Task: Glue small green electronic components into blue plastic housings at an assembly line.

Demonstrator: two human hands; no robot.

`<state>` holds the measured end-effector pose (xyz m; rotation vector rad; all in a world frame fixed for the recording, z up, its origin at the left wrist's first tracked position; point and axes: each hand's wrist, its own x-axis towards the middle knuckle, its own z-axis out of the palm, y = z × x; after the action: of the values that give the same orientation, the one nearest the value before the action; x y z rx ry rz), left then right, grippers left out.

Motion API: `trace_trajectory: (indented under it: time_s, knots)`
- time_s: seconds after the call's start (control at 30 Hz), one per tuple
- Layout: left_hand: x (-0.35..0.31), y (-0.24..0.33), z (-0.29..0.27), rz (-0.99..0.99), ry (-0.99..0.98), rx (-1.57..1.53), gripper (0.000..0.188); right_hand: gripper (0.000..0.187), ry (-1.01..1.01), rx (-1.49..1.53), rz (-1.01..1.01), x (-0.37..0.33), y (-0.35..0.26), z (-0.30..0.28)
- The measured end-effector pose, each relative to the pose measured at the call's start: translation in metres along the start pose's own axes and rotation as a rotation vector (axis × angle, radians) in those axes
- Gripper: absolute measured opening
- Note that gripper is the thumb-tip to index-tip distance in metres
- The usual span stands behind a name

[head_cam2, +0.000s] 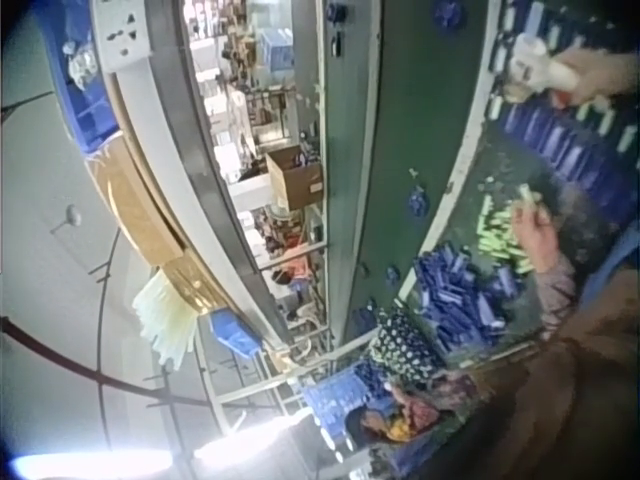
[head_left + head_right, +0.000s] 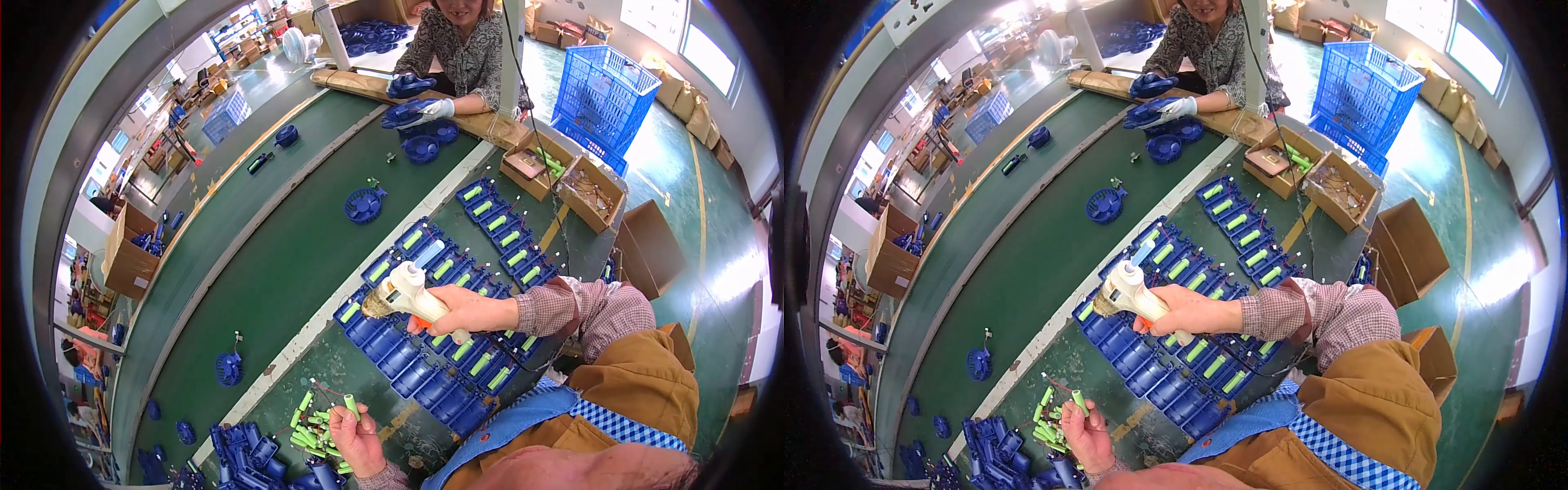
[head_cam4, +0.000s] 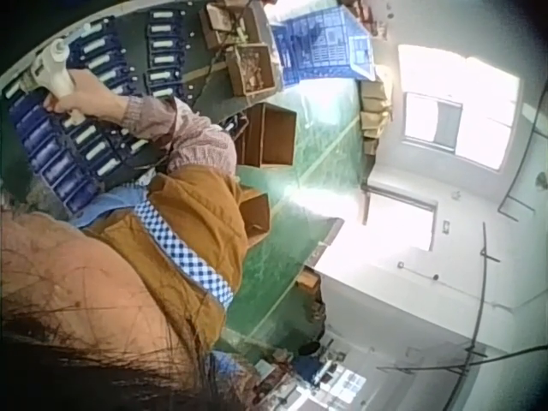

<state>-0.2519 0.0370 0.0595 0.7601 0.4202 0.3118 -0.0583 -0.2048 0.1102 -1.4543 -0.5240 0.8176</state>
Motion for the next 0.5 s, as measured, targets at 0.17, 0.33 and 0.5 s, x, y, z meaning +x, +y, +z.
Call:
trace_trajectory:
  time_s: [0.17, 0.33, 0.5]
  knots:
    - [0.0006, -0.002, 0.0002, 0.005, 0.002, 0.033, 0.013, 0.038, 0.001, -0.015, 0.005, -0.0001, 0.002, -0.0011]
    - [0.0015, -0.0051, -0.0004, 0.02, -0.018, 0.112, 0.014, 0.039, -0.008, 0.016, 0.009, 0.0007, 0.0066, -0.0016]
    - [0.0027, -0.0077, -0.0015, 0.017, -0.02, 0.114, 0.015, 0.04, -0.024, -0.004, 0.017, 0.0015, 0.009, -0.0026]
